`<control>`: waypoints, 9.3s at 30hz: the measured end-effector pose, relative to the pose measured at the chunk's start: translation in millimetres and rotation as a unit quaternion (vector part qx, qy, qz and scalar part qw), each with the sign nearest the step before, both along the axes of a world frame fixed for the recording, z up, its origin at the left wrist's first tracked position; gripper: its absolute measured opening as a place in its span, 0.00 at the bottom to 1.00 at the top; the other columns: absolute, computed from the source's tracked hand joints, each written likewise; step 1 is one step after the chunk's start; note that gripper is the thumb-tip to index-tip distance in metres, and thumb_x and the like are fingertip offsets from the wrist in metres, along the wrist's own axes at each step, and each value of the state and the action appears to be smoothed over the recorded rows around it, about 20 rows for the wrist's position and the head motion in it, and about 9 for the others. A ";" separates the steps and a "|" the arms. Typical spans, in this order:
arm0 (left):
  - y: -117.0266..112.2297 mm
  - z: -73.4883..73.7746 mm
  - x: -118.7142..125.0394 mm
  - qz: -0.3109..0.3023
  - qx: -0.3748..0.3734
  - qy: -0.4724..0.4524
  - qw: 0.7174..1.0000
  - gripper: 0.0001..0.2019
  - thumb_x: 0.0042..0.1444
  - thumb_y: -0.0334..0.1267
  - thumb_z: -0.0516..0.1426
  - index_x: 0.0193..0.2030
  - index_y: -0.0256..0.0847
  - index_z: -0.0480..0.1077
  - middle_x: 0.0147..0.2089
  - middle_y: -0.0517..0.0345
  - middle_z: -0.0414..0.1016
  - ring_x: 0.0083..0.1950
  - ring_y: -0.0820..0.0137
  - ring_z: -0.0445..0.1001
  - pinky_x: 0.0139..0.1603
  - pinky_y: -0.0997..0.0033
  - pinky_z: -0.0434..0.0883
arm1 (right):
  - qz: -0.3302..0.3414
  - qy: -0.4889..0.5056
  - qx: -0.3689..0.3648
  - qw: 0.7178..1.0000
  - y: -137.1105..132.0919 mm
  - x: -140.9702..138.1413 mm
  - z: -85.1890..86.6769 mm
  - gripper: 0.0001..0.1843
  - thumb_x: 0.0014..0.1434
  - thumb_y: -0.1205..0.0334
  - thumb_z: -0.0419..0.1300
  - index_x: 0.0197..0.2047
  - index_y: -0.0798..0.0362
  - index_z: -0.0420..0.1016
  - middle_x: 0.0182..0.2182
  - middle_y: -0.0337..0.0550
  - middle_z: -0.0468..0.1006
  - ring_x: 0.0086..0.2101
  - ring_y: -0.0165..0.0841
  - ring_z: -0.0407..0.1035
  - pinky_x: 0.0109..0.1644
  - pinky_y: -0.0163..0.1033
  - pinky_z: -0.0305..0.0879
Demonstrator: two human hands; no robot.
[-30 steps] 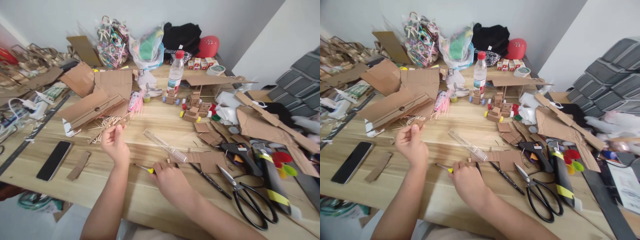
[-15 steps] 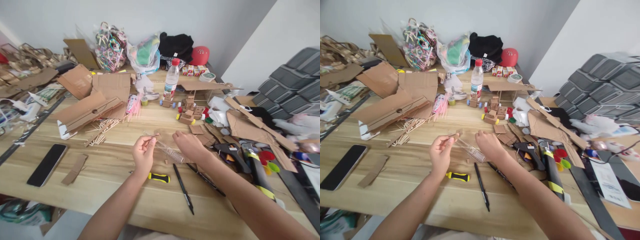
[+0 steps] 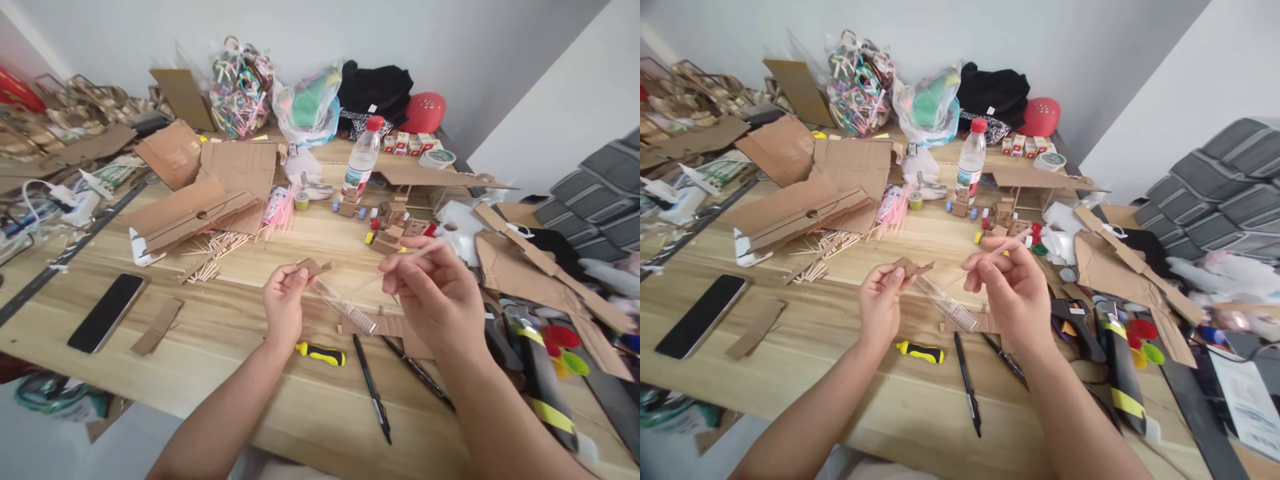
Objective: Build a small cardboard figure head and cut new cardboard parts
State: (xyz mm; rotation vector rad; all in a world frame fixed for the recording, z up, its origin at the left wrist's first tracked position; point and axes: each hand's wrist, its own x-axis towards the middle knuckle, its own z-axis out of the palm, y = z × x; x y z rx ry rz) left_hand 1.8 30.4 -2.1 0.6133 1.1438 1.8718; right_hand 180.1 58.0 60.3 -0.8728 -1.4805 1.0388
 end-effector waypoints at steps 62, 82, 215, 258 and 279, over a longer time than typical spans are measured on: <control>-15.7 24.0 4.0 0.006 0.046 0.091 0.995 0.20 0.47 0.56 0.73 0.29 0.41 0.78 0.26 0.58 0.85 0.27 0.68 0.84 0.29 0.74 0.81 | 0.022 -0.286 0.418 0.862 -39.3 -26.6 -21.3 0.15 0.68 0.80 0.54 0.54 0.60 0.75 0.41 0.58 0.85 0.46 0.38 0.81 0.50 0.41 0.80; -25.9 24.3 -11.2 0.026 0.254 0.460 0.850 0.08 0.67 0.27 0.59 0.45 0.41 0.78 0.44 0.53 0.88 0.48 0.68 0.87 0.50 0.71 0.84 | 0.040 -0.173 -0.065 0.982 -49.3 -34.0 -5.8 0.08 0.68 0.54 0.57 0.41 0.50 0.72 0.20 0.35 0.76 0.19 0.29 0.66 0.21 0.33 0.60; -35.3 22.2 0.5 0.035 0.263 0.485 0.833 0.10 0.67 0.24 0.58 0.45 0.42 0.77 0.38 0.58 0.83 0.46 0.68 0.85 0.45 0.66 0.84 | 0.077 -0.250 0.017 0.965 -54.4 -34.8 7.5 0.15 0.71 0.65 0.46 0.30 0.46 0.58 0.20 0.33 0.70 0.20 0.29 0.64 0.23 0.31 0.60; -44.4 33.4 -9.5 0.049 0.302 0.560 0.770 0.06 0.70 0.32 0.58 0.42 0.39 0.76 0.38 0.58 0.82 0.46 0.70 0.85 0.45 0.71 0.84 | 0.004 -0.223 0.074 0.972 -66.4 -29.2 12.3 0.18 0.70 0.64 0.57 0.26 0.50 0.69 0.19 0.35 0.70 0.20 0.29 0.66 0.24 0.31 0.68; -33.1 43.2 -2.0 -0.074 0.270 0.395 0.875 0.11 0.67 0.47 0.62 0.43 0.41 0.77 0.38 0.55 0.86 0.43 0.66 0.85 0.53 0.62 0.79 | -0.081 -0.355 0.301 0.881 -58.0 -13.4 12.6 0.10 0.71 0.72 0.55 0.47 0.46 0.71 0.26 0.37 0.82 0.22 0.31 0.75 0.29 0.37 0.72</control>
